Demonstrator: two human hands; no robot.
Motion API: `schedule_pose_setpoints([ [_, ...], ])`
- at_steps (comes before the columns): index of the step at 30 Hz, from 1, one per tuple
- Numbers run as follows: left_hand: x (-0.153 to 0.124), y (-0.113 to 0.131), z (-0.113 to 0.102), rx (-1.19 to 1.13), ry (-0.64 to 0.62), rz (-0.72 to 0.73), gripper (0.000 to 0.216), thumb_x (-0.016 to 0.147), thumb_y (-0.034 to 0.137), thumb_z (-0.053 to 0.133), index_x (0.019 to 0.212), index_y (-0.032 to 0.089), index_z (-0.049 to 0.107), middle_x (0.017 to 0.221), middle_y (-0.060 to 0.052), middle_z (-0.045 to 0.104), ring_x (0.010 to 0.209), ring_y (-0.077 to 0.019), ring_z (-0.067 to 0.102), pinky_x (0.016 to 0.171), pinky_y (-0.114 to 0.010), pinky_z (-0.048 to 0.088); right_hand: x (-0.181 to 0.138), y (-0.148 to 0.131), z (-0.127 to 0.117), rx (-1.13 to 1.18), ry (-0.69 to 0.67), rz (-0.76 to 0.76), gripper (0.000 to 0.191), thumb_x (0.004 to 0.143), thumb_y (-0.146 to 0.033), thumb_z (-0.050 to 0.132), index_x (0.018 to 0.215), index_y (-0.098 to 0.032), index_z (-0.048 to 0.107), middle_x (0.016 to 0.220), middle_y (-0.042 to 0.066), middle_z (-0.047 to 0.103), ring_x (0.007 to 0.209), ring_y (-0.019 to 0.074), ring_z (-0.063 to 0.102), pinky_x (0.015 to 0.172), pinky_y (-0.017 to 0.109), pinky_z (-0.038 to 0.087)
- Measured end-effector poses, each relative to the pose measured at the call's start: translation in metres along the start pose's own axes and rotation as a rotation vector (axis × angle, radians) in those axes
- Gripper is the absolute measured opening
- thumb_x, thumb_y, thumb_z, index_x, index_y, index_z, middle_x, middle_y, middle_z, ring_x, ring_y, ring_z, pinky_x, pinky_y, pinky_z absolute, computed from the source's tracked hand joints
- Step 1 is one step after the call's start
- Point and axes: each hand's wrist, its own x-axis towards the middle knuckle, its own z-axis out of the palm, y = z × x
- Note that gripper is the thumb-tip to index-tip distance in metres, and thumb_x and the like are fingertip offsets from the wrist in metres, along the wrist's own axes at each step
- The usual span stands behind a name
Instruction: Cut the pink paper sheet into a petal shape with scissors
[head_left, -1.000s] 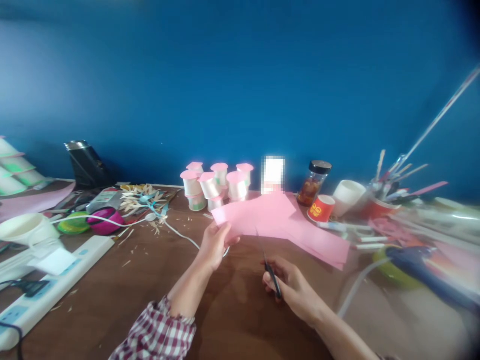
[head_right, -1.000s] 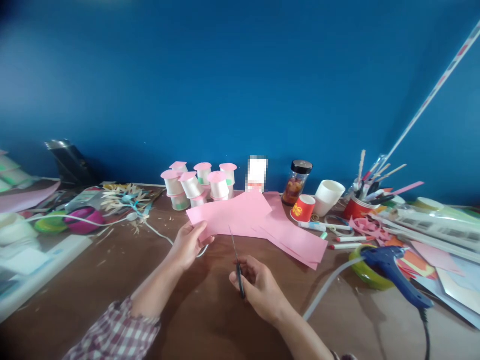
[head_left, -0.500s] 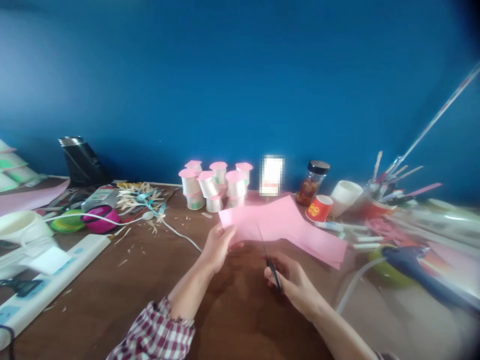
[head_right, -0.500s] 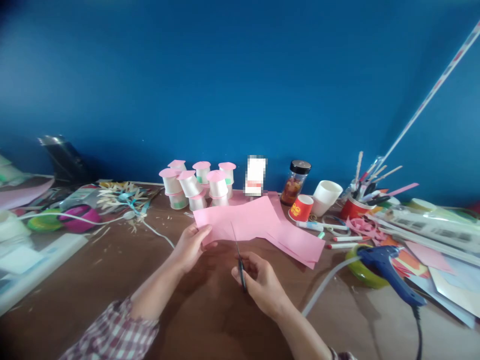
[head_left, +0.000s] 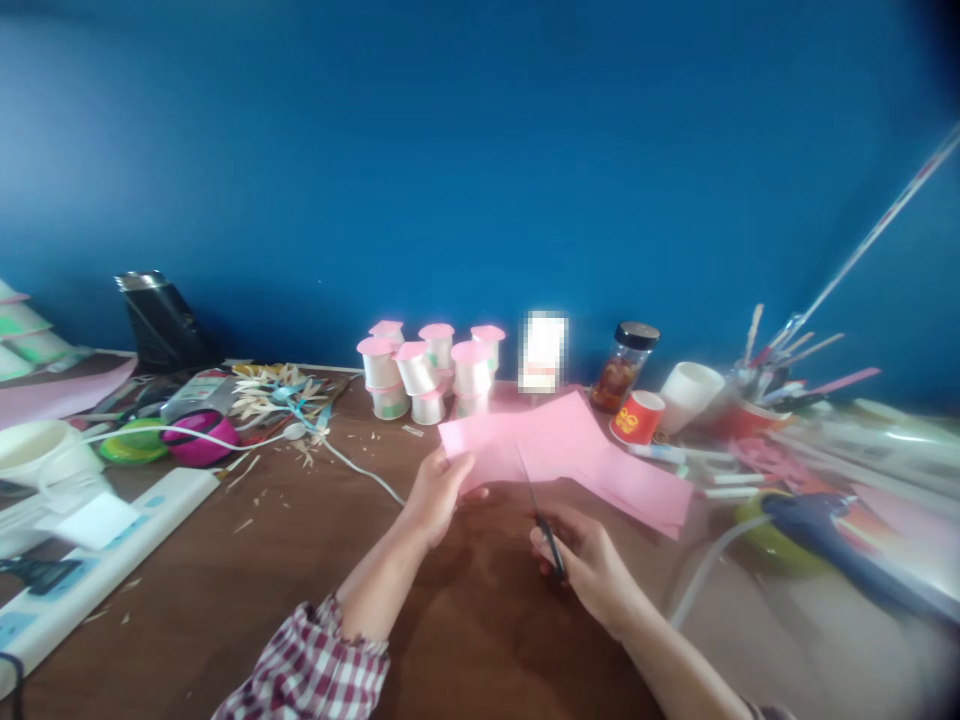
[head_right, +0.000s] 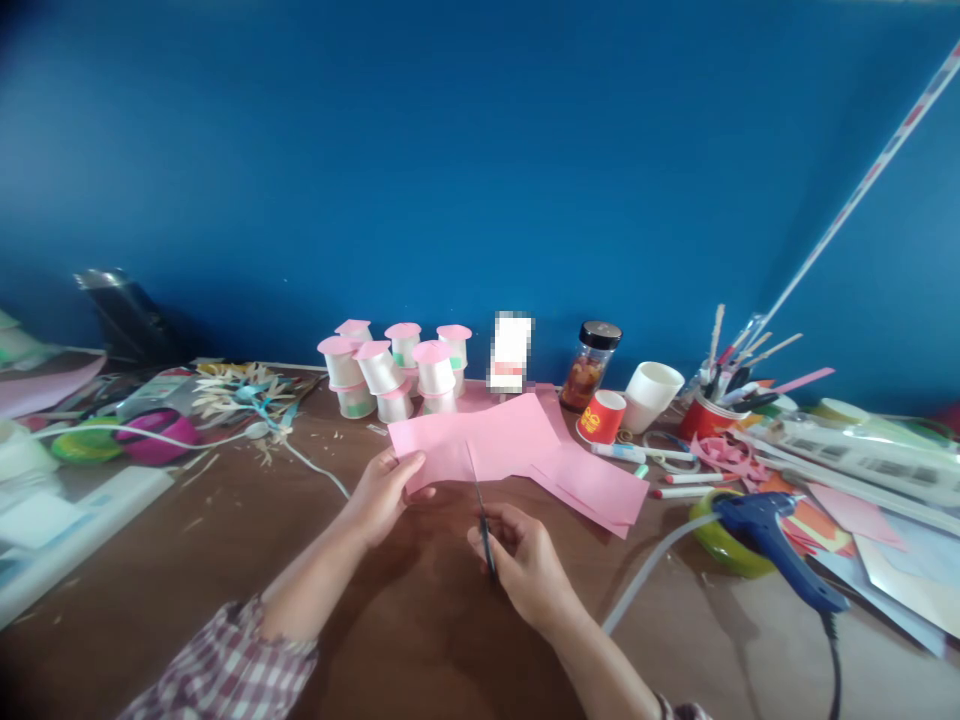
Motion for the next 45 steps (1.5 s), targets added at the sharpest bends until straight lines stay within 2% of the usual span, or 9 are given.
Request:
schedule_pose_setpoints([
  [7,-0.001,0.001,0.001,-0.005,-0.009,-0.014,0.03,0.075,0.03,0.061,0.101,0.016,0.06,0.09,-0.006,0.062,0.075,-0.0154,0.058,0.057,-0.025,0.054,0.002,0.009,0.004,0.033,0.049,-0.006,0.036,0.075,-0.038,0.063,0.1,-0.013,0.059,0.058,-0.002,0.055,0.046,0.0091,0.048,0.039,0.019,0.035],
  [21,-0.001,0.001,0.003,-0.022,0.015,-0.044,0.028,0.071,0.031,0.065,0.091,0.012,0.061,0.085,-0.007,0.062,0.076,-0.0178,0.059,0.055,-0.025,0.053,-0.001,-0.004,0.002,0.094,0.016,0.017,0.04,0.075,-0.043,0.064,0.099,-0.012,0.059,0.065,0.002,0.06,0.049,0.009,0.051,0.04,0.017,0.033],
  [29,-0.006,0.002,0.005,0.075,-0.089,-0.076,0.032,0.072,0.035,0.063,0.095,0.013,0.06,0.086,-0.007,0.062,0.078,-0.0194,0.06,0.057,-0.028,0.054,-0.001,-0.007,0.0,0.06,0.038,-0.045,0.039,0.075,-0.044,0.064,0.098,-0.013,0.064,0.065,0.002,0.059,0.05,0.0098,0.052,0.039,0.018,0.035],
  [36,-0.006,0.002,0.006,0.045,-0.095,-0.073,0.037,0.07,0.036,0.065,0.098,0.012,0.06,0.081,-0.007,0.062,0.077,-0.0202,0.061,0.056,-0.027,0.053,-0.001,-0.01,0.0,0.027,0.054,-0.032,0.041,0.074,-0.044,0.063,0.101,-0.013,0.065,0.063,0.001,0.058,0.049,0.012,0.052,0.039,0.019,0.035],
  [41,-0.006,0.001,0.005,0.039,-0.129,-0.075,0.033,0.072,0.035,0.063,0.098,0.013,0.061,0.073,-0.004,0.06,0.073,-0.0179,0.061,0.056,-0.027,0.052,0.001,-0.003,0.001,0.037,0.071,-0.029,0.036,0.076,-0.039,0.062,0.102,-0.014,0.065,0.06,0.0,0.057,0.046,0.01,0.05,0.037,0.017,0.032],
  [45,-0.007,0.002,0.006,0.047,-0.124,-0.077,0.033,0.073,0.035,0.063,0.097,0.013,0.061,0.077,-0.005,0.062,0.074,-0.0188,0.062,0.056,-0.026,0.052,0.001,0.0,0.002,0.036,0.089,-0.025,0.034,0.075,-0.04,0.062,0.097,-0.014,0.066,0.059,0.0,0.058,0.045,0.0099,0.052,0.035,0.016,0.032],
])
